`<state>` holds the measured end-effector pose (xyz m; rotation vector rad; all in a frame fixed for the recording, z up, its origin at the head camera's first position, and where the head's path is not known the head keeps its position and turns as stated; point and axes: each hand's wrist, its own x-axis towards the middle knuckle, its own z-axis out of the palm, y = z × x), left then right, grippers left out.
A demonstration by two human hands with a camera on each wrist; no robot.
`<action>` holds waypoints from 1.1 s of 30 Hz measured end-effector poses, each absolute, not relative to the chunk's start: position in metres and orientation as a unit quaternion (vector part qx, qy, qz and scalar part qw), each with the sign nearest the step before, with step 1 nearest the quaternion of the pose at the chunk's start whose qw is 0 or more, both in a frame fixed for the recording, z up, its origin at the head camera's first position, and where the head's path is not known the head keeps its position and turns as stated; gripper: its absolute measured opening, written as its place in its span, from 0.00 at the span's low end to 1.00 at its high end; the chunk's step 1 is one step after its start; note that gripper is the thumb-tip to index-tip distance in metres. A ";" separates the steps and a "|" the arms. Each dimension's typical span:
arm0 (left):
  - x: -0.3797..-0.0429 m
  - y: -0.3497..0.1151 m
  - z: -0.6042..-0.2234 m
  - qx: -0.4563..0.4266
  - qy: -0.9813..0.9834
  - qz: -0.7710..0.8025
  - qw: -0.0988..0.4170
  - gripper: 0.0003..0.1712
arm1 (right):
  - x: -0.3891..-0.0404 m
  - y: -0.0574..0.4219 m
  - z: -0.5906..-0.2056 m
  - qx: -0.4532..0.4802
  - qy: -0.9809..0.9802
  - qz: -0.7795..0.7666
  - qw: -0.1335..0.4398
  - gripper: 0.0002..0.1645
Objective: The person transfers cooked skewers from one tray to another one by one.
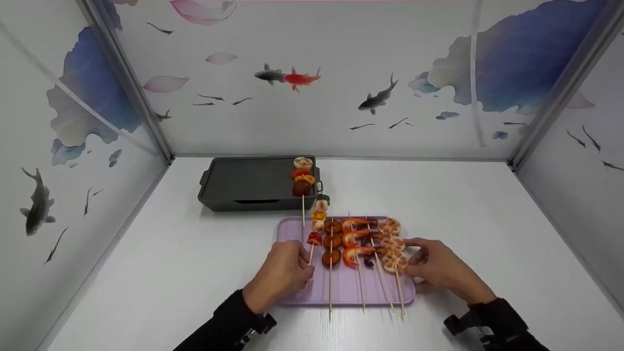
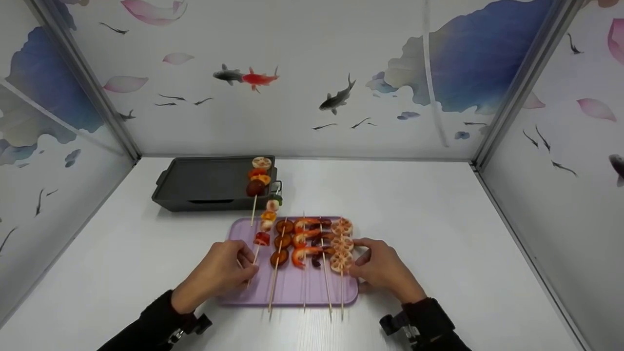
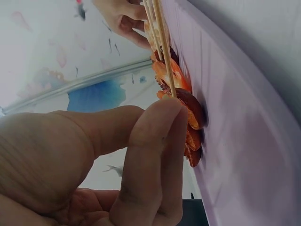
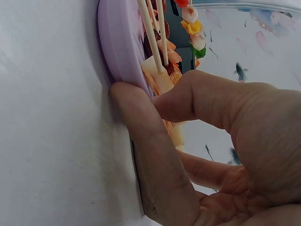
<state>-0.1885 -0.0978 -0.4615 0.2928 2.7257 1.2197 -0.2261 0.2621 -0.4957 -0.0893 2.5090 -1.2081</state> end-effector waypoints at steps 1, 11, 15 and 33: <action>-0.188 -0.098 -0.462 0.101 0.907 0.403 0.067 0.04 | -0.226 0.262 -0.496 -0.031 0.886 -0.428 0.178 0.43; -0.179 -0.102 -0.465 0.103 0.911 0.391 0.084 0.03 | -0.226 0.263 -0.497 -0.023 0.884 -0.429 0.184 0.43; -0.177 -0.103 -0.465 0.098 0.905 0.401 0.102 0.03 | -0.226 0.264 -0.496 -0.021 0.881 -0.434 0.187 0.44; -0.170 -0.104 -0.465 0.090 0.897 0.411 0.133 0.03 | -0.223 0.265 -0.494 -0.055 0.879 -0.439 0.177 0.44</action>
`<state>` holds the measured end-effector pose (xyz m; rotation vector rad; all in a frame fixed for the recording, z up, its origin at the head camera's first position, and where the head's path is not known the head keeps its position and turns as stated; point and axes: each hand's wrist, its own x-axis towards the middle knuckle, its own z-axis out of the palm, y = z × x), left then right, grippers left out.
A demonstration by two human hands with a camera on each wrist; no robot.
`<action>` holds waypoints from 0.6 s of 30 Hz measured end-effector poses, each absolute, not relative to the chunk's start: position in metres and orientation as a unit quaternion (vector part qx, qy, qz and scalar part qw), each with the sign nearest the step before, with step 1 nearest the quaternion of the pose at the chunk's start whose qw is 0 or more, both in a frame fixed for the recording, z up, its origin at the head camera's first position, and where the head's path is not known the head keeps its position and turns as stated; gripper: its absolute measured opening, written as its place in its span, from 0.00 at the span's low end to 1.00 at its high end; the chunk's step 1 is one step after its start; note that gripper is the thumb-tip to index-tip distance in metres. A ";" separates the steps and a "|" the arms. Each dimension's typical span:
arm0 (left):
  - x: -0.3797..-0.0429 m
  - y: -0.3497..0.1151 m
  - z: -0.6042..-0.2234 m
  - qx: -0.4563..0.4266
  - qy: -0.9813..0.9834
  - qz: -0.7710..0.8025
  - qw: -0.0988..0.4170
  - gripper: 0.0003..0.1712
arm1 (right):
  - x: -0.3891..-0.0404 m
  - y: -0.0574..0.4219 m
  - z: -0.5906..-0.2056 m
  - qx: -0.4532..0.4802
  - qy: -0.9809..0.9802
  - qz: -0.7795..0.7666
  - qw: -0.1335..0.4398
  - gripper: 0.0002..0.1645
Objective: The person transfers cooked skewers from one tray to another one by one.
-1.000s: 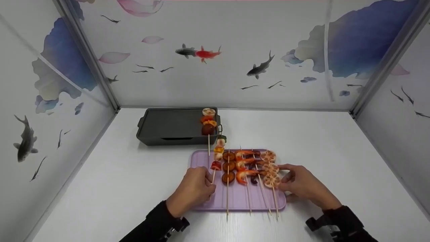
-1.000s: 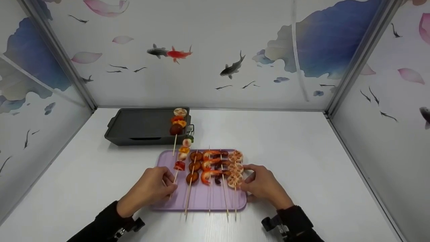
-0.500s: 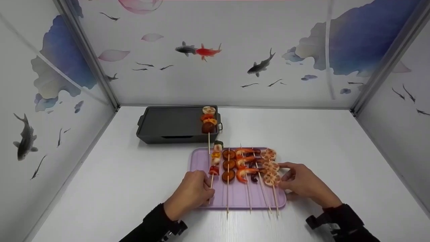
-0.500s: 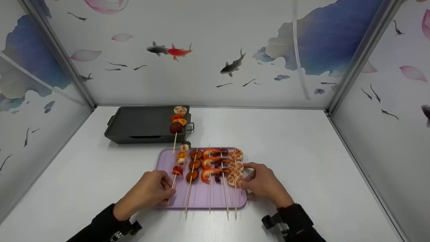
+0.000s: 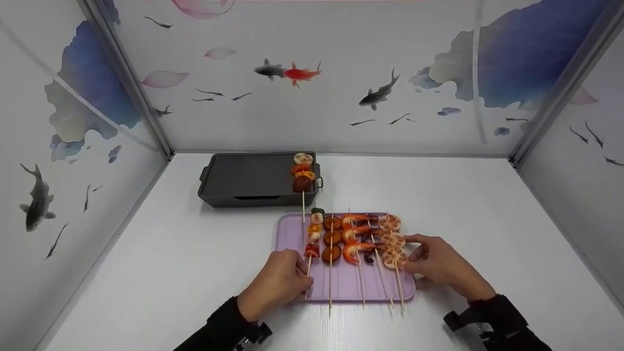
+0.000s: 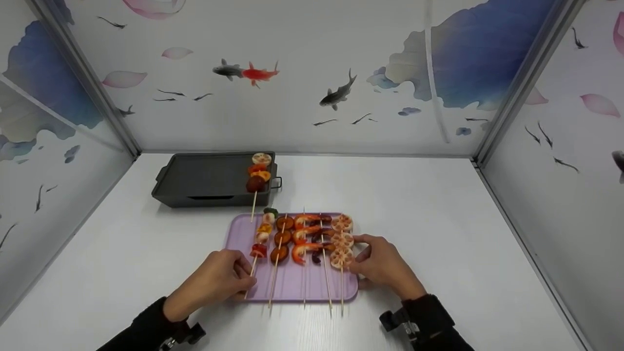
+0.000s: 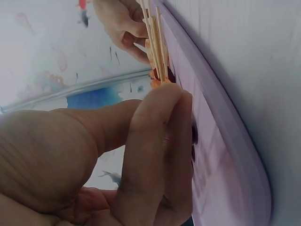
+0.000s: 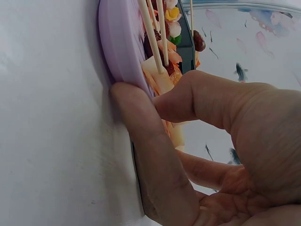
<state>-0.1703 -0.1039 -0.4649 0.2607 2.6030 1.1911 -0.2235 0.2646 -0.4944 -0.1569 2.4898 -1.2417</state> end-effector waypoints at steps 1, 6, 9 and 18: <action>-0.170 -0.104 -0.465 0.093 0.898 0.409 0.132 0.03 | -0.224 0.265 -0.494 -0.052 0.879 -0.439 0.178 0.44; -0.168 -0.104 -0.465 0.098 0.897 0.410 0.133 0.04 | -0.224 0.263 -0.495 -0.034 0.880 -0.436 0.187 0.44; -0.167 -0.103 -0.465 0.096 0.896 0.412 0.137 0.04 | -0.224 0.263 -0.496 -0.035 0.878 -0.438 0.188 0.44; -0.167 -0.102 -0.464 0.092 0.896 0.411 0.144 0.05 | -0.224 0.263 -0.495 -0.026 0.877 -0.442 0.187 0.43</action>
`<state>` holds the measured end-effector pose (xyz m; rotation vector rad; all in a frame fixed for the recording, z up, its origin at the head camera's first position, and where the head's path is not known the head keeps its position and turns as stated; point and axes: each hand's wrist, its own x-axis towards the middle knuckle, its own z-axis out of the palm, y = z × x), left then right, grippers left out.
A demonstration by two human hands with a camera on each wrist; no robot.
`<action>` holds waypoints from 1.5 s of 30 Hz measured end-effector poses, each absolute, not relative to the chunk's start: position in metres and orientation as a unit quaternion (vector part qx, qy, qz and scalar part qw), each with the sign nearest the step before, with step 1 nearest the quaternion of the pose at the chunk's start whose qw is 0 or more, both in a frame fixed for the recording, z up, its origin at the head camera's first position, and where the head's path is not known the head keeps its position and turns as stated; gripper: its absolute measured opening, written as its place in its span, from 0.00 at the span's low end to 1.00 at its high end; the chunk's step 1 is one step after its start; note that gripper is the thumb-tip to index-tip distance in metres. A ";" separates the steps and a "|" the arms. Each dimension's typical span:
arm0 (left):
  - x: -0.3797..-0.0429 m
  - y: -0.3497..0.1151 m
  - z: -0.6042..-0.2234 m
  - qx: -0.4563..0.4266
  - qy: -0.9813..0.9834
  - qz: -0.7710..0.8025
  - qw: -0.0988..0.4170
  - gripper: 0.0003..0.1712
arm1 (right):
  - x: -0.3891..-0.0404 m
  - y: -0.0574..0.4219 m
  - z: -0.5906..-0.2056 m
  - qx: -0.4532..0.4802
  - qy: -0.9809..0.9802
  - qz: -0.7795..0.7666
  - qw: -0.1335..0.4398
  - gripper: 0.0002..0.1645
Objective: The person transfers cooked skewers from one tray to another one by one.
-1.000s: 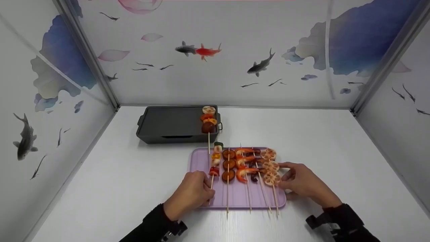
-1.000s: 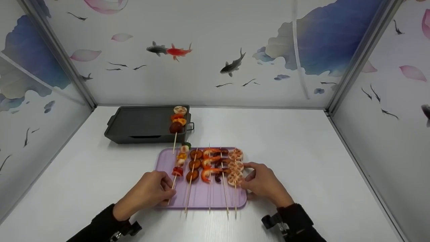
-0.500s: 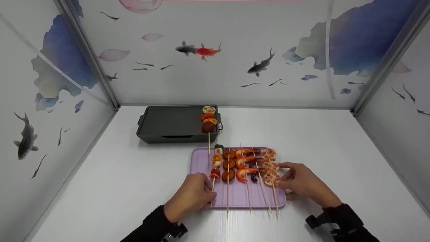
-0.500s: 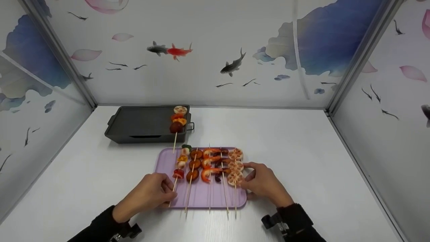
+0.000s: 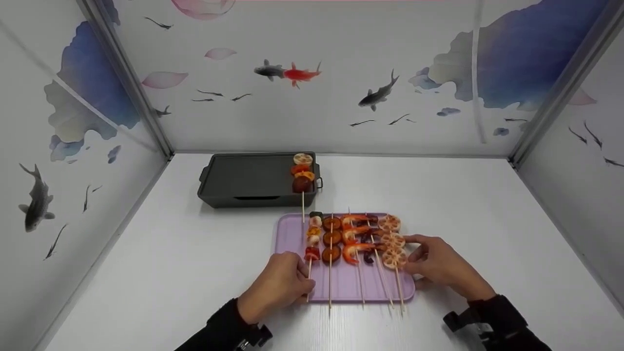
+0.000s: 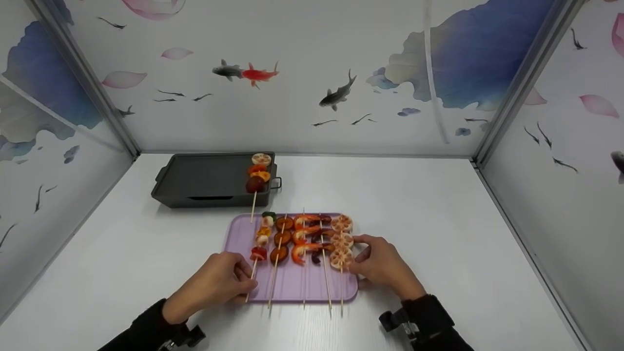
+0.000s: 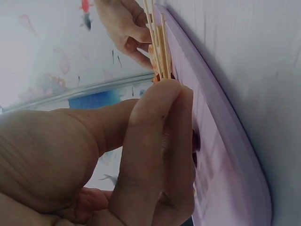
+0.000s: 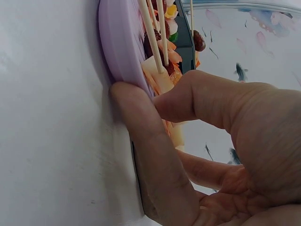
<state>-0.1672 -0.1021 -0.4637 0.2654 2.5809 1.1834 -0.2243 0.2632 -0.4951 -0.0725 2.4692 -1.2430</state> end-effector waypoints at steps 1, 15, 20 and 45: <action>-0.167 -0.102 -0.464 0.090 0.894 0.413 0.148 0.04 | -0.224 0.263 -0.495 -0.025 0.878 -0.440 0.187 0.43; -0.165 -0.102 -0.466 0.098 0.880 0.439 0.155 0.02 | -0.224 0.263 -0.494 -0.053 0.889 -0.423 0.169 0.44; -0.166 -0.102 -0.466 0.096 0.885 0.430 0.150 0.02 | -0.223 0.264 -0.494 -0.055 0.881 -0.438 0.173 0.44; -0.166 -0.097 -0.473 0.101 0.875 0.447 0.160 0.06 | -0.224 0.264 -0.496 -0.049 0.876 -0.445 0.179 0.44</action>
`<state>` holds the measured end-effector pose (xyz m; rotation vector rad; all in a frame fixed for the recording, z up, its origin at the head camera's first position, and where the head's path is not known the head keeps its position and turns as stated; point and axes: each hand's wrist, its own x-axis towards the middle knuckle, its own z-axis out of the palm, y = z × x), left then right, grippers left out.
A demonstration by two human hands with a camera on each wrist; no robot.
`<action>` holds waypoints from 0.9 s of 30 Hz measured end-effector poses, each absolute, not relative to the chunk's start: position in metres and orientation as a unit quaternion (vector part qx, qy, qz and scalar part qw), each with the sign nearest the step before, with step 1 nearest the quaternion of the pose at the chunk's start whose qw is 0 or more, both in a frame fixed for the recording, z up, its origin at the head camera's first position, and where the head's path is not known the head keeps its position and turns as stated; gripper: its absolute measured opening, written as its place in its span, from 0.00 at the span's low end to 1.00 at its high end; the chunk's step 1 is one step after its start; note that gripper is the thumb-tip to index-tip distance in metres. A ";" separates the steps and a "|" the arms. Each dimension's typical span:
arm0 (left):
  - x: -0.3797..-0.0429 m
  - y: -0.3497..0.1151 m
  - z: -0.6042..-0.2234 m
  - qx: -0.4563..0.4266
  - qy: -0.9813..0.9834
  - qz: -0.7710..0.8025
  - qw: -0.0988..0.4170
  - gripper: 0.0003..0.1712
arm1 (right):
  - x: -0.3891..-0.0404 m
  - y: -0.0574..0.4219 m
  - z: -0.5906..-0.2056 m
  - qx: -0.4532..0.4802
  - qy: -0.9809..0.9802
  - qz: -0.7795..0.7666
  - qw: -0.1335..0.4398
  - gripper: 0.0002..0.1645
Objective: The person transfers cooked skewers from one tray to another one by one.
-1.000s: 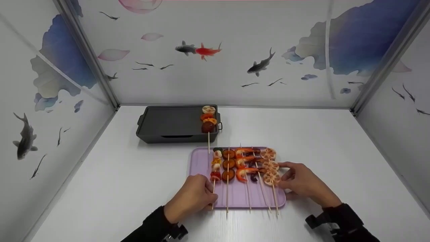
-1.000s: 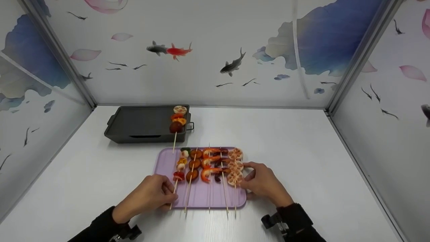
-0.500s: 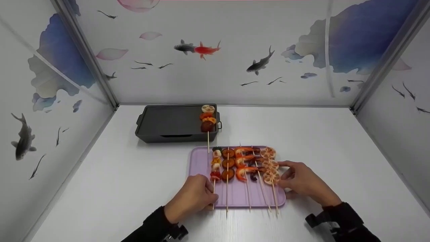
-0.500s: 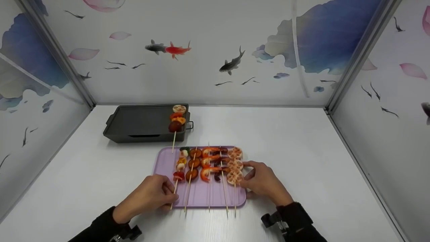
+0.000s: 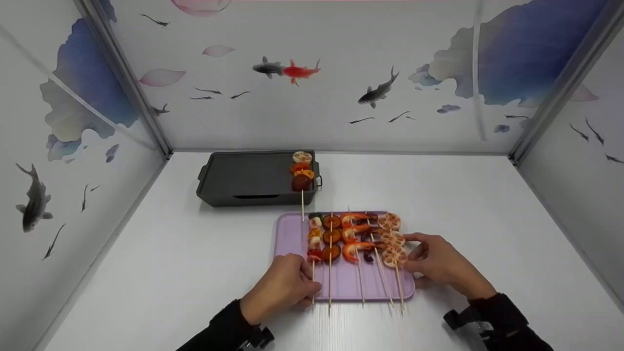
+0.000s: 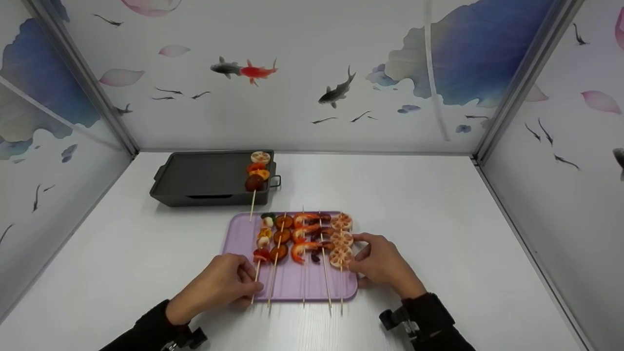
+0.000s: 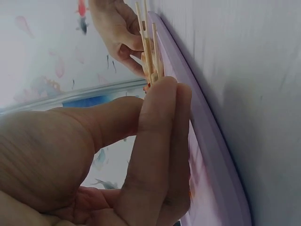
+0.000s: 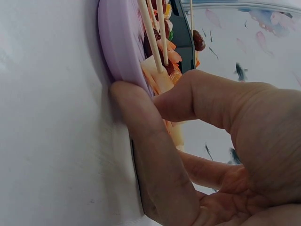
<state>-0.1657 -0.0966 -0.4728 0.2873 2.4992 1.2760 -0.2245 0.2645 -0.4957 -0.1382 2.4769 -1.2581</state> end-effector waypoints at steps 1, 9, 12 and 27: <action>-0.166 -0.096 -0.473 0.100 0.875 0.447 0.160 0.06 | -0.224 0.264 -0.496 -0.051 0.875 -0.447 0.179 0.44; -0.167 -0.096 -0.474 0.106 0.877 0.440 0.161 0.07 | -0.224 0.264 -0.495 -0.031 0.875 -0.445 0.189 0.44; -0.167 -0.096 -0.474 0.115 0.882 0.431 0.155 0.06 | -0.225 0.264 -0.494 -0.032 0.880 -0.436 0.187 0.44; -0.168 -0.098 -0.473 0.119 0.902 0.390 0.140 0.11 | -0.225 0.264 -0.496 -0.043 0.887 -0.425 0.176 0.43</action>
